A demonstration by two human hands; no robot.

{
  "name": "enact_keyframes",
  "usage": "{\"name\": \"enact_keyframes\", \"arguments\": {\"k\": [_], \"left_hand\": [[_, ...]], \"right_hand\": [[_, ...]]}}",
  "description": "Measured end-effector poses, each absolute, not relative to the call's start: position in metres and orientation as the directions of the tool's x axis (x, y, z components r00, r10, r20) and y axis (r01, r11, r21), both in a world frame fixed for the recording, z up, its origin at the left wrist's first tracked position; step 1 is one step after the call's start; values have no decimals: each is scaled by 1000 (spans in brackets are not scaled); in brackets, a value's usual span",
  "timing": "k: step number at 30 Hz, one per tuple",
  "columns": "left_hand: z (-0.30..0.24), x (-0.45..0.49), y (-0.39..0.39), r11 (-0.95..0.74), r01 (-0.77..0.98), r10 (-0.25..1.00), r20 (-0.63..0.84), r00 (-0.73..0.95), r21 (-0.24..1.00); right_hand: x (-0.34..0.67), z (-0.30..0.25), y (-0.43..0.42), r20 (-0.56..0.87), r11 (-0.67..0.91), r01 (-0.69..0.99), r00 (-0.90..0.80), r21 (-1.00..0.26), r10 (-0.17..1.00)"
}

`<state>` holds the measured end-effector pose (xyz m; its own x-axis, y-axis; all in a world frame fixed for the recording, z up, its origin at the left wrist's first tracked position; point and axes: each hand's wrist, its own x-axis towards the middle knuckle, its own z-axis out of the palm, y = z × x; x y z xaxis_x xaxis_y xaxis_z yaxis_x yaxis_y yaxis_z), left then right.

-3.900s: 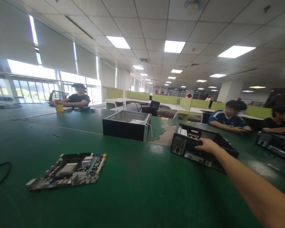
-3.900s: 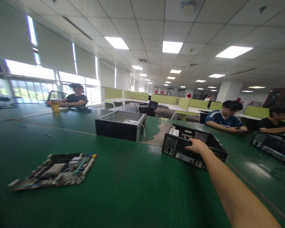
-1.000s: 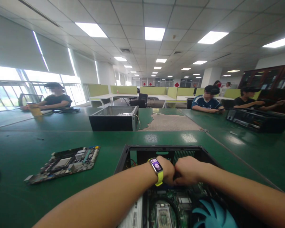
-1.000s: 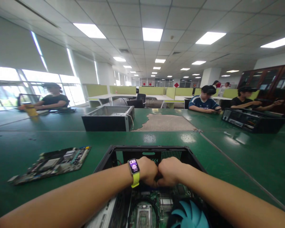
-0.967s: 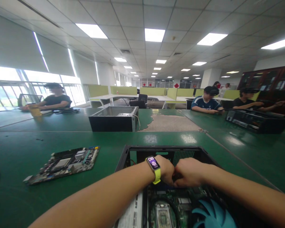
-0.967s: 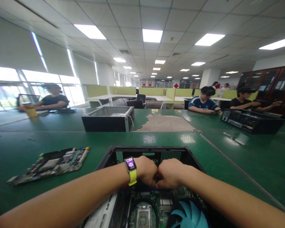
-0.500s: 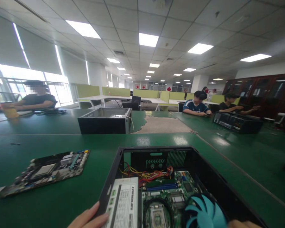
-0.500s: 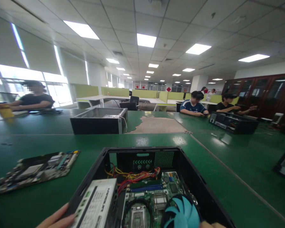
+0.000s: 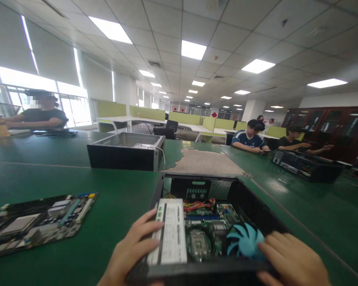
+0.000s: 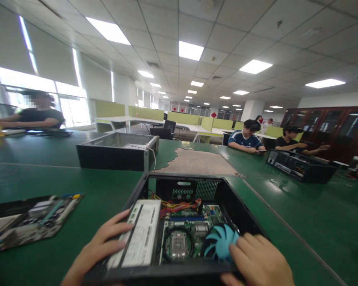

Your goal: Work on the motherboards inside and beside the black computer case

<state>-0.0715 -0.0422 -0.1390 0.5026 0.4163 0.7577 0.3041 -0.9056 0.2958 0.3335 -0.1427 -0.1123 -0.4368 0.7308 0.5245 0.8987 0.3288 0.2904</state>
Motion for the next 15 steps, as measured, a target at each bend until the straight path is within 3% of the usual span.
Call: {"name": "enact_keyframes", "arguments": {"k": [2,3,5,7,9,13,15], "left_hand": [[-122,-32,8,-910,303,406,765,501,285],[-114,-11,33,-877,367,465,740,487,310],[-100,31,74,-660,614,716,608,342,432],[-94,62,100,-338,787,915,377,146,516],[-94,71,108,-228,852,965,224,135,472],[-108,8,91,-421,888,897,227,378,183],[-116,-57,80,-338,940,927,190,324,43]], "right_hand": [[344,-92,-88,428,269,902,-402,339,809],[348,-82,-59,380,239,906,-370,350,847],[349,-66,-4,403,71,941,-209,330,891],[342,-61,38,515,-273,943,142,189,845],[327,-67,60,515,-404,914,323,49,794],[292,-98,44,469,-121,988,153,-98,870],[278,-116,15,404,37,971,64,-236,912]]}}
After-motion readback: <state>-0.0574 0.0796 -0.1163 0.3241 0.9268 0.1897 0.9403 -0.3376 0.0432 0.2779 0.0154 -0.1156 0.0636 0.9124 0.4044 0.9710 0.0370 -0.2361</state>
